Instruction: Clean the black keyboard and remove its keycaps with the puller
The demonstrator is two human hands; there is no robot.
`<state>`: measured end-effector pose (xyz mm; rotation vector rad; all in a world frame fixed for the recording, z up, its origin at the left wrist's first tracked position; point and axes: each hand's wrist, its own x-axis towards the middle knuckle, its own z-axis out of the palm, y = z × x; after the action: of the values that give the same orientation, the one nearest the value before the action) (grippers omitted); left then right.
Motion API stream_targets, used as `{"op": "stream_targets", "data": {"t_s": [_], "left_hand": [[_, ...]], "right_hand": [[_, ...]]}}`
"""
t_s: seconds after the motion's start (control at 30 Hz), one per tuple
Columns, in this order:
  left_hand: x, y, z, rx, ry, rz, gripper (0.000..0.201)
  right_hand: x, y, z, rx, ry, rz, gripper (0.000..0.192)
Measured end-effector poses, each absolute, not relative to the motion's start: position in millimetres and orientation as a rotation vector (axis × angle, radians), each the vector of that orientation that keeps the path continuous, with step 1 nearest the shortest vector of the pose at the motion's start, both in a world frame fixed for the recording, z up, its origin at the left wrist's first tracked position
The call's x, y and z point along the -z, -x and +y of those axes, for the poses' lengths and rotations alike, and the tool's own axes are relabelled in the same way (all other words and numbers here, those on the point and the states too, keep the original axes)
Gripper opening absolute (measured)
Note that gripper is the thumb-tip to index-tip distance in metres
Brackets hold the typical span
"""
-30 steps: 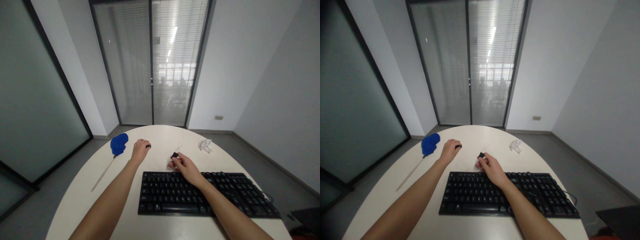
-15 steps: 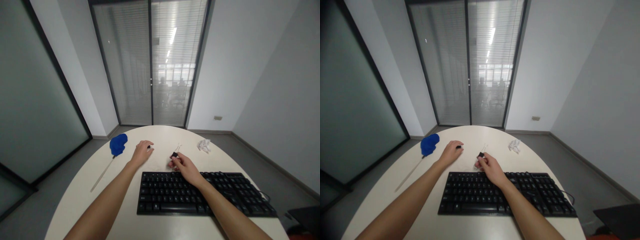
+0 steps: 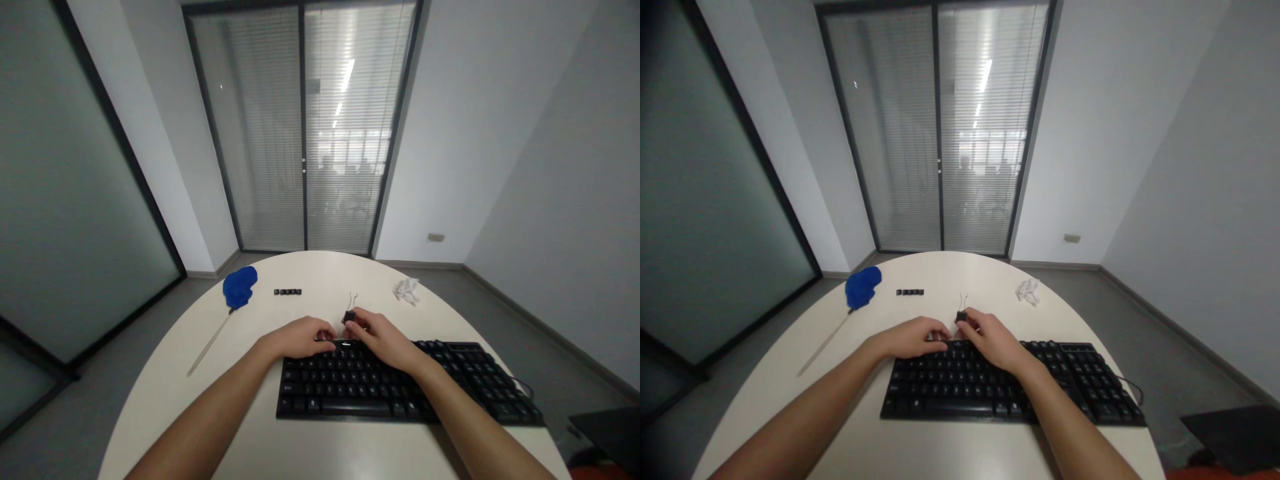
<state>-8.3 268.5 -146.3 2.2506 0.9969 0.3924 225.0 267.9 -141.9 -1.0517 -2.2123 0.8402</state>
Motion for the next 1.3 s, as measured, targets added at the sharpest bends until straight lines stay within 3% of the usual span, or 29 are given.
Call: {"op": "stream_targets", "data": {"t_s": [0.43, 0.87, 1.1, 1.3], "left_hand": [[156.6, -5.5, 265.1, -0.509, -2.282, 1.036, 0.027], [161.7, -13.3, 263.4, -0.535, -2.283, 1.139, 0.027], [162.7, -13.5, 265.2, -0.69, -2.288, 1.15, 0.02], [159.8, -14.9, 263.9, -0.77, -2.305, 1.142, 0.024]], "right_hand": [[143.0, -236.8, 272.1, -0.72, 1.065, -2.361, 0.03], [166.2, -237.8, 286.9, -1.243, 0.947, -1.959, 0.034], [165.5, -235.6, 285.6, -1.062, 0.948, -2.017, 0.036], [166.5, -235.3, 288.9, -1.131, 0.976, -1.941, 0.039]]}}
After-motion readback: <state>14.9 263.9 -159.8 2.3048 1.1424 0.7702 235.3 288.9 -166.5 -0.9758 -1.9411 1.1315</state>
